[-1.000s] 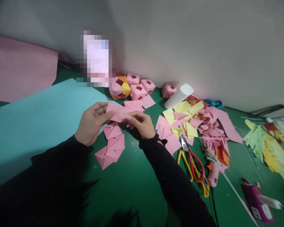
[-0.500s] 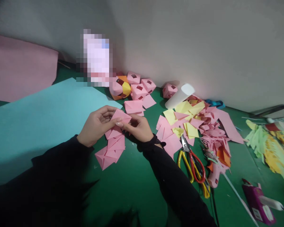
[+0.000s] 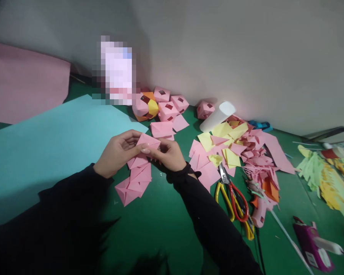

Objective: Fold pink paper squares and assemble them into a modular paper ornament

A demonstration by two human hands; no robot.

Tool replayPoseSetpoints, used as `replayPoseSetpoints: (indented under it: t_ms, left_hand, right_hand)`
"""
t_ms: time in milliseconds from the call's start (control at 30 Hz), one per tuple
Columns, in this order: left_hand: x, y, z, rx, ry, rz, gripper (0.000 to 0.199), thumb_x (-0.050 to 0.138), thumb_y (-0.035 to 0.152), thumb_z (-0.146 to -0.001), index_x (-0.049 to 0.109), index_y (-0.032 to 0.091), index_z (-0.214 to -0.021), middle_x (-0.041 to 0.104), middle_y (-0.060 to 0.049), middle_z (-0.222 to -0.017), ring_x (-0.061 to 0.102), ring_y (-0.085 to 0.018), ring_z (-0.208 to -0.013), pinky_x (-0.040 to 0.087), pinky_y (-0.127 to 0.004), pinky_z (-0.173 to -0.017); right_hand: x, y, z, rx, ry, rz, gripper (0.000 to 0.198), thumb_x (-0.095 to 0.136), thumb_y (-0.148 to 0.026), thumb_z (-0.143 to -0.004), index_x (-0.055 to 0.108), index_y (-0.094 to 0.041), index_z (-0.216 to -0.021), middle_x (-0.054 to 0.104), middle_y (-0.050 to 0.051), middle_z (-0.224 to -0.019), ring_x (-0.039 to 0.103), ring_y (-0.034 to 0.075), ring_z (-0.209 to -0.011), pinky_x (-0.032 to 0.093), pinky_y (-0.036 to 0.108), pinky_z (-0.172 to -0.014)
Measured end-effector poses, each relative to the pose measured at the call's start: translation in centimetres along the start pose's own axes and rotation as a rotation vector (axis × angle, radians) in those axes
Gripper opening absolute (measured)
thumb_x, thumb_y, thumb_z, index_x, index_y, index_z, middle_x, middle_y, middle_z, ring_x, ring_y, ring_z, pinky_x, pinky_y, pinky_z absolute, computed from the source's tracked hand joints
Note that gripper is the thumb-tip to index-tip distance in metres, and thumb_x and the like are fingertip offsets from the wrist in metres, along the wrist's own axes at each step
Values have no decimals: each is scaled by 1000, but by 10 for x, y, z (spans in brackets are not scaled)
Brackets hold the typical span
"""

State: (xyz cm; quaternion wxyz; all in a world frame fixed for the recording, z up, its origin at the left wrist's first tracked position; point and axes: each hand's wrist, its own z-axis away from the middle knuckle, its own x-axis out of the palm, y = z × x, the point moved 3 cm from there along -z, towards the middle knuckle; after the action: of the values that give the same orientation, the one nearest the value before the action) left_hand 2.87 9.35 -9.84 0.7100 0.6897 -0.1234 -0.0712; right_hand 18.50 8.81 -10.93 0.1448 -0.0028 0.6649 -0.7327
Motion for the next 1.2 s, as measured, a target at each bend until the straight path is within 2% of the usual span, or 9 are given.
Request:
replayPoseSetpoints:
  t_ms: [633, 767, 933, 1200]
  left_hand:
    - [-1, 0, 0, -34, 2, -20, 28, 78, 36, -70, 63, 18, -86, 71, -3, -84, 67, -18, -80, 56, -31, -74]
    - [-2, 0, 0, -41, 71, -4, 32, 79, 34, -69, 63, 17, -90, 71, -4, -88, 68, -19, -83, 55, -32, -78]
    - [-4, 0, 0, -49, 182, 56, 36, 81, 36, -67, 62, 16, -92, 71, -5, -89, 67, -20, -85, 55, -35, -82]
    - [-5, -4, -1, -64, 179, 86, 35, 80, 41, -68, 65, 16, -87, 71, -5, -83, 67, -19, -77, 56, -33, -73]
  right_hand:
    - [0, -1, 0, -5, -7, -19, 37, 78, -48, -68, 59, -17, -62, 58, -3, -48, 43, 7, -35, 30, 21, -34]
    - [1, -1, 1, -27, -13, -58, 39, 79, -49, -68, 56, -18, -60, 59, -4, -51, 46, 7, -38, 35, 21, -36]
    - [0, -2, 1, -75, -33, -103, 33, 69, -51, -80, 66, -18, -78, 64, -1, -60, 56, 9, -48, 47, 22, -46]
    - [-1, 1, -1, -43, -16, -122, 33, 70, -50, -79, 62, -18, -71, 64, -1, -59, 57, 9, -49, 48, 23, -50]
